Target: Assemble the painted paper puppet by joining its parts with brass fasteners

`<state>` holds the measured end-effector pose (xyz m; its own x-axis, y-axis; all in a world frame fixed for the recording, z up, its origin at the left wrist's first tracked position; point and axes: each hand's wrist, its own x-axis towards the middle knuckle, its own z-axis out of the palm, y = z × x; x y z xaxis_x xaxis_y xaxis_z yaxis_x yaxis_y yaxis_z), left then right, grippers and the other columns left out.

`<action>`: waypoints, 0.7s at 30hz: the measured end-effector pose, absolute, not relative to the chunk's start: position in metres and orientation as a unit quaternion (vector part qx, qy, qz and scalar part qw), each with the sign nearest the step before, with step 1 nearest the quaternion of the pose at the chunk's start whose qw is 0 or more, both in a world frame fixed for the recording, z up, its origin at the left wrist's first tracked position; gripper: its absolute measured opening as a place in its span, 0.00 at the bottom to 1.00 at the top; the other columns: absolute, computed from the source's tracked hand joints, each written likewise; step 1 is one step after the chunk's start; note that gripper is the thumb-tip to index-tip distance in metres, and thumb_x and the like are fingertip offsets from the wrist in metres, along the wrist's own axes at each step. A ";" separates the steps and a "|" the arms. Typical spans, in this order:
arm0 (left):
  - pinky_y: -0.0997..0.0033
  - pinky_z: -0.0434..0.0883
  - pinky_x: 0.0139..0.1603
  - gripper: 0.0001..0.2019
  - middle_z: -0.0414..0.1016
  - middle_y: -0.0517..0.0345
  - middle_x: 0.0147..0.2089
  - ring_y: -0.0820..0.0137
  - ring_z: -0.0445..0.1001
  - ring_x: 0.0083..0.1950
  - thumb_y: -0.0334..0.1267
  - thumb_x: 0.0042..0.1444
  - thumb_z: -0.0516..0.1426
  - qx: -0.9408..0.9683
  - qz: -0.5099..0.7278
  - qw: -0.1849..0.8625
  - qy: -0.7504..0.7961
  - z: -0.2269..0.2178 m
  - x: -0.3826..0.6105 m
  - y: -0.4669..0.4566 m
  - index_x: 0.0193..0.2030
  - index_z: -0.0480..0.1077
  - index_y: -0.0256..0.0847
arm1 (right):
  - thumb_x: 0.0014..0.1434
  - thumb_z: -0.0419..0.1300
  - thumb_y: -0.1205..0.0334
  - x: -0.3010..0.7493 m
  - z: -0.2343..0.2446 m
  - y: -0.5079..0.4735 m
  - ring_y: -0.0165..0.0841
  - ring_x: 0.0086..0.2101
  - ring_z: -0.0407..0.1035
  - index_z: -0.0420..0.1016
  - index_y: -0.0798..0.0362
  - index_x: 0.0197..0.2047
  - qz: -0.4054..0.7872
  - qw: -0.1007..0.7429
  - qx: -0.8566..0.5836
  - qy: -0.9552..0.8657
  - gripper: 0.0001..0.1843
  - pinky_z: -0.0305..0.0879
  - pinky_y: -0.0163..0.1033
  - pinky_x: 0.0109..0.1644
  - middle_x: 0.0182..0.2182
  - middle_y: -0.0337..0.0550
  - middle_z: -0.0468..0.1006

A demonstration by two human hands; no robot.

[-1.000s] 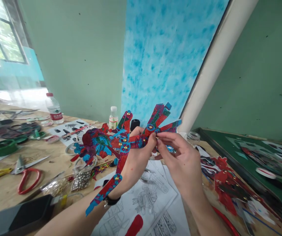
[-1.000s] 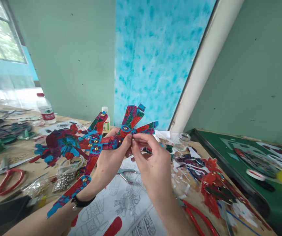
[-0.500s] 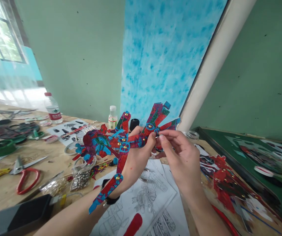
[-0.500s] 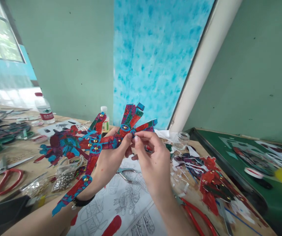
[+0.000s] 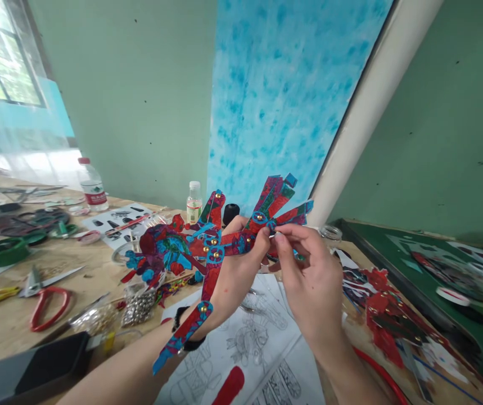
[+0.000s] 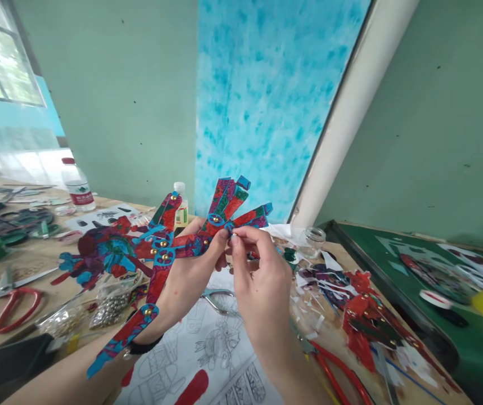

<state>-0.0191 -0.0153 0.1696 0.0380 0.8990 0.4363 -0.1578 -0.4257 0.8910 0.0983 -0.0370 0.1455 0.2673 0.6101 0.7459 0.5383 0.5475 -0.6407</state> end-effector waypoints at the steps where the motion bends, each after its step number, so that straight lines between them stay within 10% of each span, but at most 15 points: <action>1: 0.77 0.69 0.24 0.11 0.70 0.66 0.25 0.78 0.68 0.22 0.35 0.66 0.60 0.579 0.615 0.427 0.322 0.169 -0.019 -0.015 0.33 0.64 0.42 | 0.70 0.61 0.55 0.098 0.145 -0.037 0.33 0.31 0.81 0.79 0.50 0.46 0.029 0.639 -0.475 -0.605 0.09 0.80 0.35 0.30 0.37 0.42 0.85; 21: 0.79 0.69 0.22 0.10 0.69 0.65 0.24 0.76 0.69 0.22 0.36 0.65 0.60 0.602 0.631 0.382 0.304 0.162 -0.016 -0.013 0.31 0.67 0.42 | 0.68 0.65 0.55 0.102 0.151 -0.041 0.35 0.33 0.83 0.77 0.48 0.43 0.066 0.645 -0.478 -0.593 0.07 0.79 0.37 0.32 0.35 0.40 0.85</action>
<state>-0.0156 -0.0128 0.1619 0.0176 0.8488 0.5284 -0.1158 -0.5232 0.8443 0.1024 -0.0407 0.1505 0.2889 0.6518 0.7012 0.4820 0.5338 -0.6948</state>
